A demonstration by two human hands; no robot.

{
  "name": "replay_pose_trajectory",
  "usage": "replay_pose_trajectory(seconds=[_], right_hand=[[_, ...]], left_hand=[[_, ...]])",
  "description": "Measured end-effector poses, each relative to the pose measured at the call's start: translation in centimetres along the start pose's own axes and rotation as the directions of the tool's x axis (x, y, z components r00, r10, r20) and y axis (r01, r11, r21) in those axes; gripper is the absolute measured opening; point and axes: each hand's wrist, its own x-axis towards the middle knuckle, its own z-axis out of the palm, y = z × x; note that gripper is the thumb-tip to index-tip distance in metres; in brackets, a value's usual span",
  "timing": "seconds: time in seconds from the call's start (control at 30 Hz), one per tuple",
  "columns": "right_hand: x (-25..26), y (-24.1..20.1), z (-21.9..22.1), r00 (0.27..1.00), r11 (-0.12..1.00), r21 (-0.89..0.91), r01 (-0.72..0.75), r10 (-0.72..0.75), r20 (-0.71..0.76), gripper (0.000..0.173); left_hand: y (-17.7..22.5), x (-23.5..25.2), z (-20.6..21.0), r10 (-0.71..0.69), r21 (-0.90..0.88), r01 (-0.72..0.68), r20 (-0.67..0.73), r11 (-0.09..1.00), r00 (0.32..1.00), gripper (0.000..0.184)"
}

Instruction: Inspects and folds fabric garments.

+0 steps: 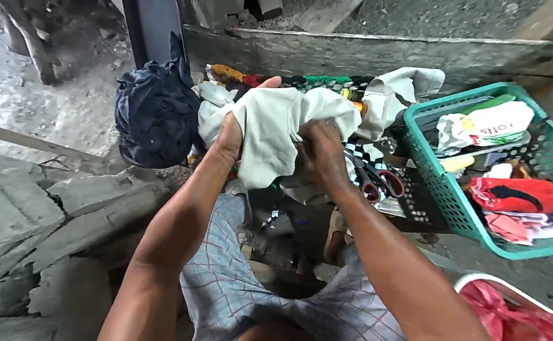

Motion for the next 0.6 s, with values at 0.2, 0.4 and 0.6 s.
replay_pose_trajectory(seconds=[0.2, 0.4, 0.6], right_hand=[[0.8, 0.9, -1.1, 0.944, 0.901, 0.304, -0.31, 0.331, -0.02, 0.019], [1.1, 1.4, -1.9, 0.934, 0.867, 0.396, -0.303, 0.353, -0.057, 0.015], [1.3, 1.9, -2.6, 0.909, 0.846, 0.438, -0.304, 0.395, -0.133, 0.013]], left_hand=[[-1.1, -0.4, -3.8, 0.097, 0.465, 0.099, -0.381, 0.88, 0.92, 0.037], [-0.9, -3.9, -1.1, 0.021, 0.794, 0.182, -0.237, 0.58, 0.971, 0.054], [-1.2, -4.6, 0.1, -0.188, 0.95, 0.196, -0.152, 0.241, 0.97, 0.082]])
